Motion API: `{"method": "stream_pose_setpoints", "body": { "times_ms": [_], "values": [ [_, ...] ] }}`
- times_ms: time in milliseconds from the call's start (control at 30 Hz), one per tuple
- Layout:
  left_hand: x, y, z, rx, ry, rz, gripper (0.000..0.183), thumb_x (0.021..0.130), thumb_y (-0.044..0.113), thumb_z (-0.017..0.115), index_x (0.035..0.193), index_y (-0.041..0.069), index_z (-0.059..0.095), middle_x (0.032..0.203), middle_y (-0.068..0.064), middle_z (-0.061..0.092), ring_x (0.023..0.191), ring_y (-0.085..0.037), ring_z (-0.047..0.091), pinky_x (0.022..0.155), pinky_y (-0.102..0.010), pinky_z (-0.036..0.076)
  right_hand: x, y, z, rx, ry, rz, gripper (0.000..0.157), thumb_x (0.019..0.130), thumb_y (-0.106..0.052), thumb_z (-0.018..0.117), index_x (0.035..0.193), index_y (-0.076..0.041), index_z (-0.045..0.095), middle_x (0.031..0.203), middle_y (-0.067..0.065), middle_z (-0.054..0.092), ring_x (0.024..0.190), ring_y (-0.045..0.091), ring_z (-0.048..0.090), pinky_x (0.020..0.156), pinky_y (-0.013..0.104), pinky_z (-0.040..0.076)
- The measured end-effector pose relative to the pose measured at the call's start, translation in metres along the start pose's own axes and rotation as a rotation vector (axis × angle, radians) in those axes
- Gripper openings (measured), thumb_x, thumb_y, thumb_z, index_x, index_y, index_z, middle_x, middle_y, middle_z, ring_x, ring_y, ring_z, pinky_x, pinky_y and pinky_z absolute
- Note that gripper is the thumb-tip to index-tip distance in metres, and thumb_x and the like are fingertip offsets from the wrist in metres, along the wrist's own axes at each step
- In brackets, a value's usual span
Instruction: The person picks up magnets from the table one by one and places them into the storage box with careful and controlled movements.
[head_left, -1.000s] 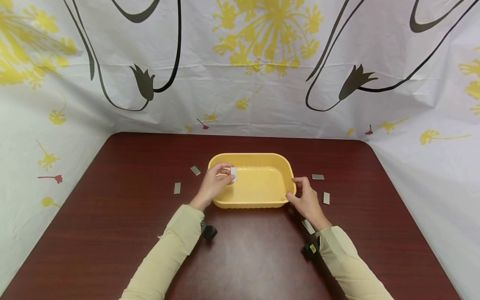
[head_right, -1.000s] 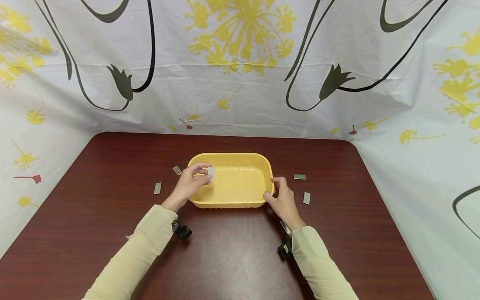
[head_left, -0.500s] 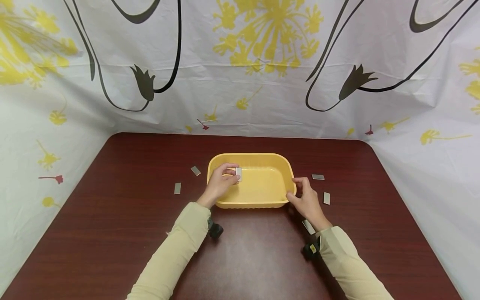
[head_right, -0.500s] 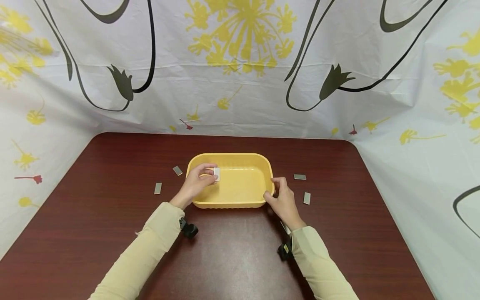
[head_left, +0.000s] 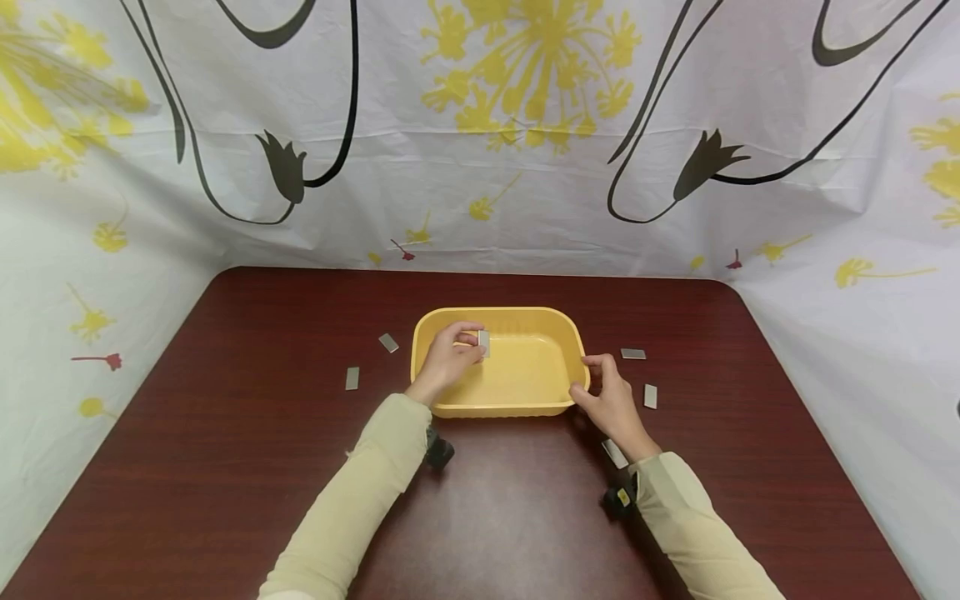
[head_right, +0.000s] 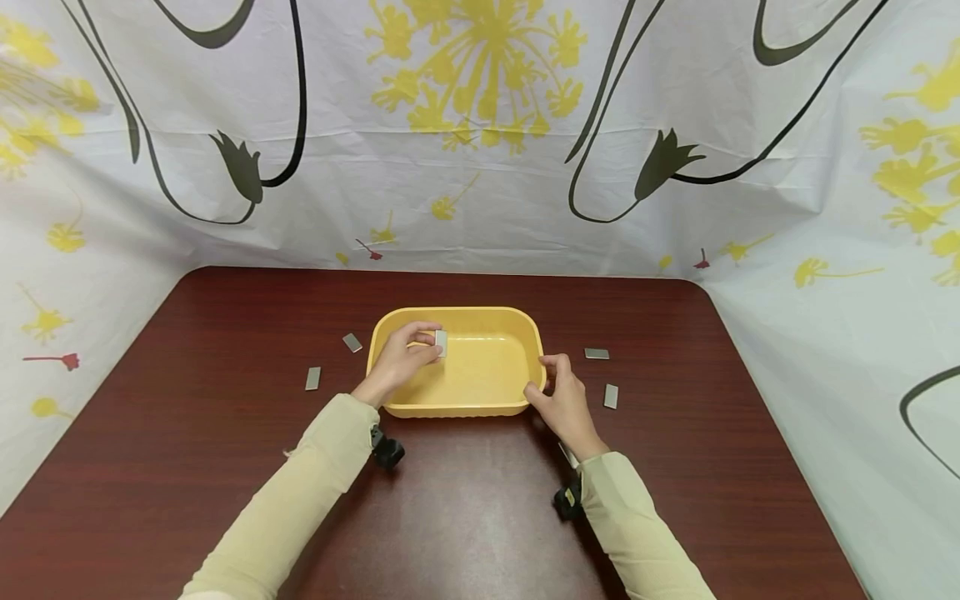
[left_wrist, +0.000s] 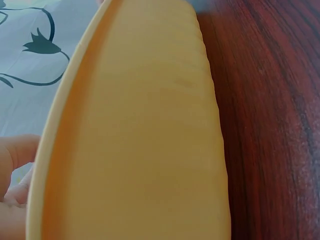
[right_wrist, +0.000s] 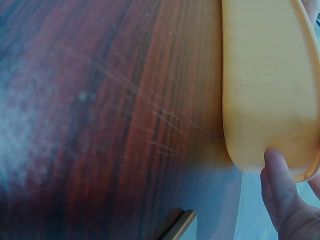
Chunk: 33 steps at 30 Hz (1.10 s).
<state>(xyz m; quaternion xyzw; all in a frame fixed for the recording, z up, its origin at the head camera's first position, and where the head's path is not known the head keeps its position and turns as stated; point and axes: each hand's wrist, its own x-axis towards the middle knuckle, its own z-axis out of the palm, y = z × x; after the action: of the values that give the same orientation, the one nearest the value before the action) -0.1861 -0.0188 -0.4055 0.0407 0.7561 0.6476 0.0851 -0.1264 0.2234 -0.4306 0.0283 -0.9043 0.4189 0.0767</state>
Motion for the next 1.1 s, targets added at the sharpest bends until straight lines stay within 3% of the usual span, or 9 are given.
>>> {"method": "stream_pose_setpoints", "body": {
  "times_ms": [533,867,1100],
  "values": [
    [0.011,-0.006,0.015,0.128,-0.024,-0.032,0.036,0.078,-0.004,0.058,0.113,0.001,0.056,0.092,-0.016,0.057,0.082,-0.026,0.059,0.067,-0.029,0.048,0.000,0.000,0.000,-0.006,-0.001,0.001,0.042,0.076,-0.009,0.059,0.114,-0.003,0.043,0.101,0.019,0.057,0.077,0.028,0.054,0.059,0.032,0.042],
    [0.014,-0.007,0.021,0.185,-0.055,-0.125,0.038,0.076,0.000,0.061,0.114,0.005,0.057,0.093,-0.012,0.057,0.084,-0.023,0.053,0.066,-0.026,0.045,0.000,0.001,-0.001,0.008,-0.018,0.011,0.042,0.077,-0.009,0.059,0.114,-0.002,0.042,0.100,0.020,0.056,0.075,0.028,0.055,0.057,0.030,0.043],
    [0.014,-0.009,0.022,0.239,-0.085,-0.143,0.031,0.078,0.002,0.060,0.109,0.004,0.058,0.087,-0.010,0.058,0.081,-0.021,0.053,0.067,-0.027,0.043,0.001,0.000,-0.001,-0.007,-0.011,-0.003,0.041,0.077,-0.009,0.059,0.113,-0.002,0.042,0.098,0.020,0.057,0.074,0.027,0.055,0.057,0.030,0.043]
  ]
}}
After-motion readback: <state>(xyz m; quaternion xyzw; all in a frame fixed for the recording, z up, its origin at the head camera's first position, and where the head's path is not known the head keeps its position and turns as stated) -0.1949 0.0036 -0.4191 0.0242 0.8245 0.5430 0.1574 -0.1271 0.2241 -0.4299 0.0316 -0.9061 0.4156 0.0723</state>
